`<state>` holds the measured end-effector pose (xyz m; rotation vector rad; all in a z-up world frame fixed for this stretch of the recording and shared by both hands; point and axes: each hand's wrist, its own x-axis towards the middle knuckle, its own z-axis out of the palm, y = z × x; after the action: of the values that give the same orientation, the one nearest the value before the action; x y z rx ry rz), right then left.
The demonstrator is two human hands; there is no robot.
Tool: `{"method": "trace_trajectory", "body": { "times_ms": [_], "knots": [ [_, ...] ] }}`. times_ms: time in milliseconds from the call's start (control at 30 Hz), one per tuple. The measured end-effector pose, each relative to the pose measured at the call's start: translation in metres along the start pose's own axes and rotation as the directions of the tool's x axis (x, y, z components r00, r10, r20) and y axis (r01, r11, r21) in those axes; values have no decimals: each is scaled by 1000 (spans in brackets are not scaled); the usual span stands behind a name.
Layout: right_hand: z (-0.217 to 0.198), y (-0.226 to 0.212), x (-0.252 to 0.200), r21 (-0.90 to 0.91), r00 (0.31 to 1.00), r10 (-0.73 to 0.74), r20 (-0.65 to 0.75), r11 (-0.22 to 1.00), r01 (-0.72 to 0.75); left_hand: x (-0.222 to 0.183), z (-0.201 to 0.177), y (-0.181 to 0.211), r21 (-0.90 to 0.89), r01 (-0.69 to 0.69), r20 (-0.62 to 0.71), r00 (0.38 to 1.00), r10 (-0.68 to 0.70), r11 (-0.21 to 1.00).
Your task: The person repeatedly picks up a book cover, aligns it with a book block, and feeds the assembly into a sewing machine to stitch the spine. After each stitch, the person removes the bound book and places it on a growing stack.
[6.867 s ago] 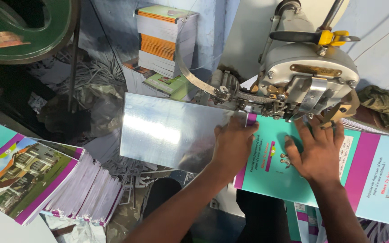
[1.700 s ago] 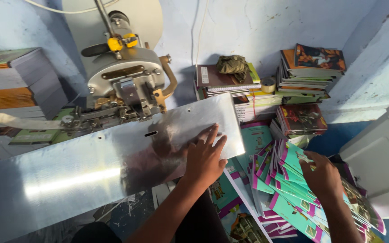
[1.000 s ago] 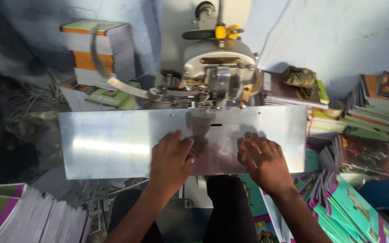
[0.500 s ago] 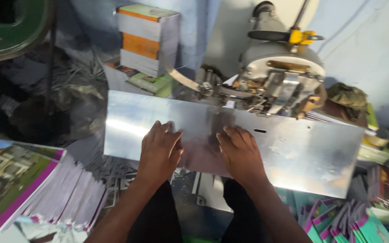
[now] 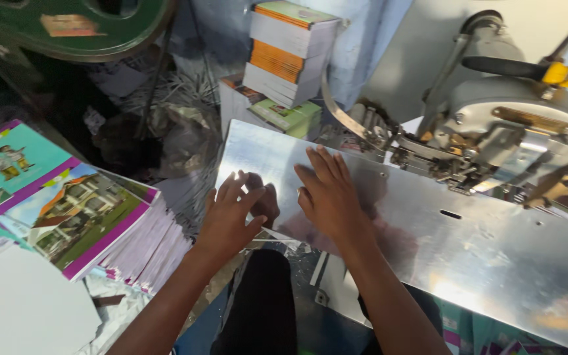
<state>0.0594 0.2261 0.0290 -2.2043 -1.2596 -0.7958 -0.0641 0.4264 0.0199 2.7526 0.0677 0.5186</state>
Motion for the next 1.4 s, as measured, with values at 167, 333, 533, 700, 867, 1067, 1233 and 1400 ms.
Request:
{"method": "trace_trajectory", "body": {
  "times_ms": [167,333,533,700,867,1067,1233,1400],
  "knots": [
    [16,-1,28,-38,1000,-6,-29,999,5,-13,-5,-37,109,107,4,994,-108,988],
    [23,2,34,-24,995,15,-100,1000,-18,-38,-17,-88,231,238,29,968,-251,943],
    [27,-1,33,-46,990,36,-137,998,-42,-78,-31,-149,357,425,-16,893,-449,832],
    [26,0,33,-52,994,30,-105,998,-36,-109,-39,-185,311,501,-115,863,-491,808],
    [27,2,31,-73,995,35,-93,996,-42,-139,-33,-222,180,708,-202,706,-678,683],
    [26,0,31,-90,996,32,-87,995,-39,-174,-2,-310,190,744,-373,658,-654,640],
    [23,-2,31,-83,997,41,-68,995,-46,-193,12,-367,59,826,-505,510,-696,561],
    [22,-3,32,-86,997,36,-67,995,-42,-192,-5,-375,-175,940,-320,226,-920,292]
  ]
}}
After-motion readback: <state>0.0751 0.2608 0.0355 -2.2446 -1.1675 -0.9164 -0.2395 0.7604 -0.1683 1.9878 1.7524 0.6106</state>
